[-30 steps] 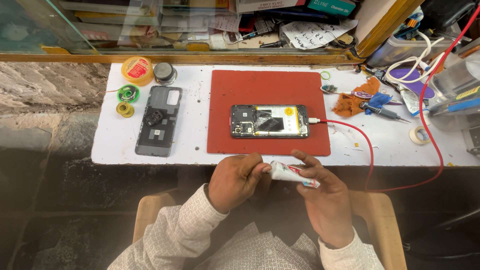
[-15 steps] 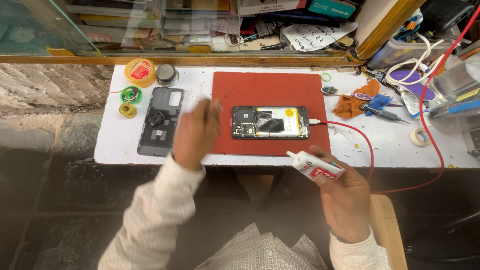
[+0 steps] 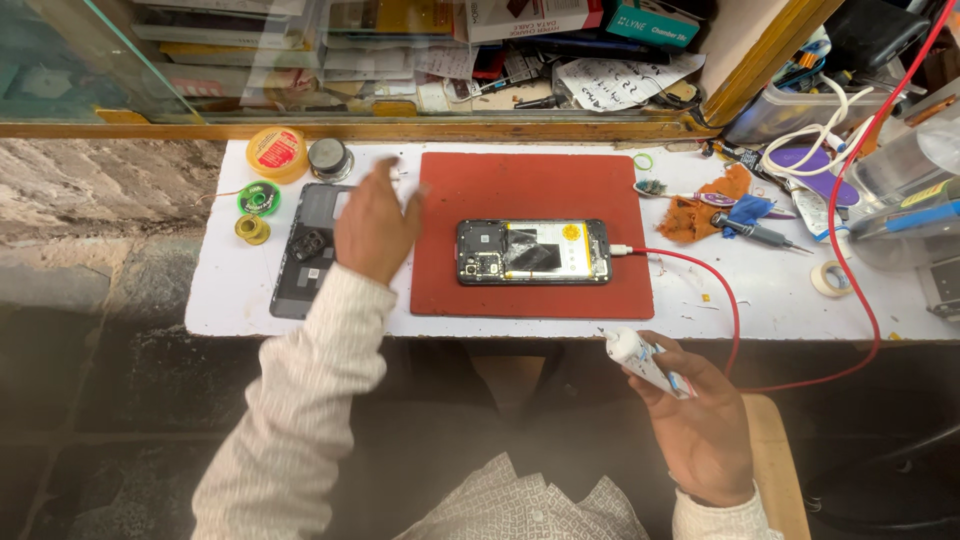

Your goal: The person cleans the interior of an opened smartphone with a blue cloth, uses a screwdriver on the phone body, squeezes adhesive from a tube around the phone's frame, and then handles and presses the phone's back cover. The phone remains connected to a red charging cable on the mat throughout.

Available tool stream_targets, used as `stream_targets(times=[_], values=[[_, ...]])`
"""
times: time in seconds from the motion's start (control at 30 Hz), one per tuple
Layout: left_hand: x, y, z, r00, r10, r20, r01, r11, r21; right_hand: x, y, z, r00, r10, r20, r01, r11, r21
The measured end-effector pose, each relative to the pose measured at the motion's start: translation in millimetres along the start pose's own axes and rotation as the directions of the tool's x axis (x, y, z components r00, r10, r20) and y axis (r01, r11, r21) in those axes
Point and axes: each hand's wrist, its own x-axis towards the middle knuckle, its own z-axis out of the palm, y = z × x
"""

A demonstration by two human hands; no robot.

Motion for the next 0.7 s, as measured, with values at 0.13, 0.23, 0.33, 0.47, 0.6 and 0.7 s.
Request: stream_targets(times=[0.13,0.23,0.33,0.47,0.6,0.7], values=[[-37.5,29.4,-5.5,0.95,0.27,0.158,-0.23,0.945,-0.231,6.7,2.4,2.7,0.997,0.021,-0.077,-0.024,0.999,-0.043],[-43.3,41.6,-8.0,0.928,0.224,0.299,-0.182,0.97,-0.16,9.4,11.4,6.8,0.989,0.004,-0.149,-0.018,0.995,-0.096],[-39.6,44.2,-9.1,0.922,0.153,0.356,-0.119,0.986,-0.115,6.0,11.8,10.3,0.99,0.001,-0.139,-0.022,0.988,-0.154],[-38.9,41.2,-7.7,0.927,0.158,0.34,-0.116,0.983,-0.14,8.8,9.3,11.8,0.974,-0.007,-0.225,-0.016,0.995,-0.098],[-45.1,39.2,-9.6,0.947,0.227,0.229,-0.174,0.958,-0.229,14.1,8.1,22.6,0.963,-0.041,-0.266,0.019,0.996,-0.085],[-52.9,42.5,-12.7,0.955,0.142,0.259,-0.07,0.96,-0.271,20.6,8.5,37.0,0.959,-0.108,-0.261,0.07,0.986,-0.15]])
